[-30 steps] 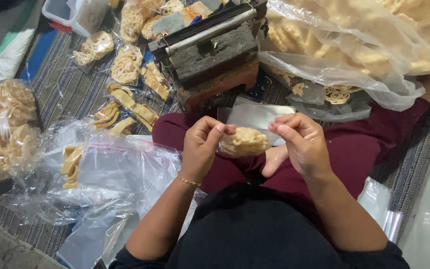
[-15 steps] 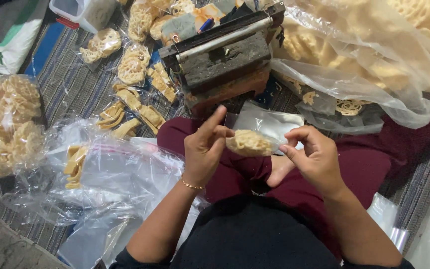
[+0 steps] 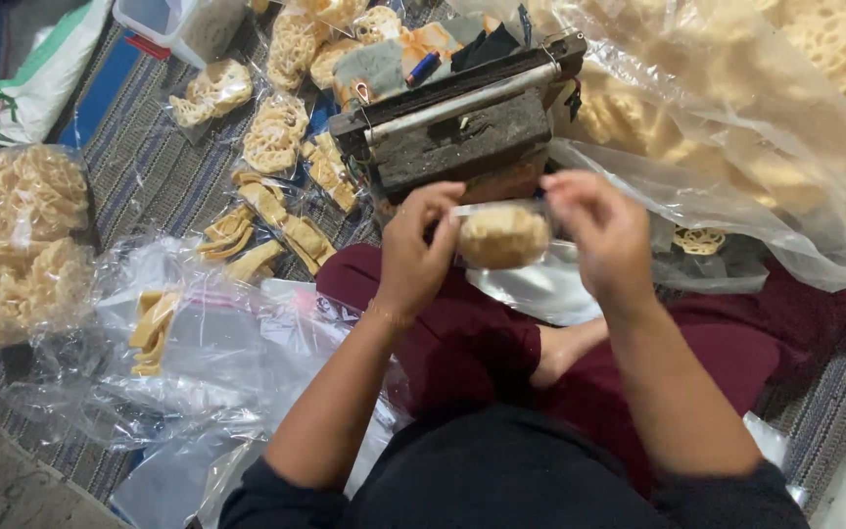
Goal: The person packages crackers by hand, placing them into plastic bags and sealing each bag using a heat sealer. They handle the items one at a time, setting the finished packages aside on the floor.
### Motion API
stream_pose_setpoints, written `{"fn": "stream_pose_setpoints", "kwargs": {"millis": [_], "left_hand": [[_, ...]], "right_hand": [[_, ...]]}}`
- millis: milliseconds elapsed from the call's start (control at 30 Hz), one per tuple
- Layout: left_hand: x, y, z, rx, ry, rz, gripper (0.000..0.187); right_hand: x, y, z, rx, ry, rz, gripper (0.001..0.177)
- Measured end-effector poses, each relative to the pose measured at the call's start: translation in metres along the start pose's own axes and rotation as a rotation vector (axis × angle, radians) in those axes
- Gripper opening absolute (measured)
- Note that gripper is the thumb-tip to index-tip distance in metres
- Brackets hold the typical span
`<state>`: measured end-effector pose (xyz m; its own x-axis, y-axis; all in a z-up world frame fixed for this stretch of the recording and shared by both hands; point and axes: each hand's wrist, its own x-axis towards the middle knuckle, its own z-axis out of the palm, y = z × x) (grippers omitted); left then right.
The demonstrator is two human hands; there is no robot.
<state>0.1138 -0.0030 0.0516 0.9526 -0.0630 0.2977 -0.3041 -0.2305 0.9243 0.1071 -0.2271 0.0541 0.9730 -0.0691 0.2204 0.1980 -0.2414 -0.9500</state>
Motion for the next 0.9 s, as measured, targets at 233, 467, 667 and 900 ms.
{"fn": "stream_pose_setpoints", "kwargs": {"millis": [233,467,667,900], "left_hand": [[0.056,-0.046,0.049,-0.783,0.543,-0.589,0.01],[0.061,-0.094,0.058,-0.841,0.734,-0.768,0.024],[0.062,-0.117,0.061,-0.89,0.738,-0.727,0.022],[0.042,-0.023,0.041,-0.798,0.586,-0.632,0.015]], "right_hand": [[0.088,0.063,0.064,0.601,0.236,0.477,0.008],[0.104,0.082,0.077,0.491,0.337,0.536,0.014],[0.107,0.095,0.077,0.488,0.362,0.534,0.015],[0.08,0.085,0.064,0.611,0.256,0.474,0.011]]}}
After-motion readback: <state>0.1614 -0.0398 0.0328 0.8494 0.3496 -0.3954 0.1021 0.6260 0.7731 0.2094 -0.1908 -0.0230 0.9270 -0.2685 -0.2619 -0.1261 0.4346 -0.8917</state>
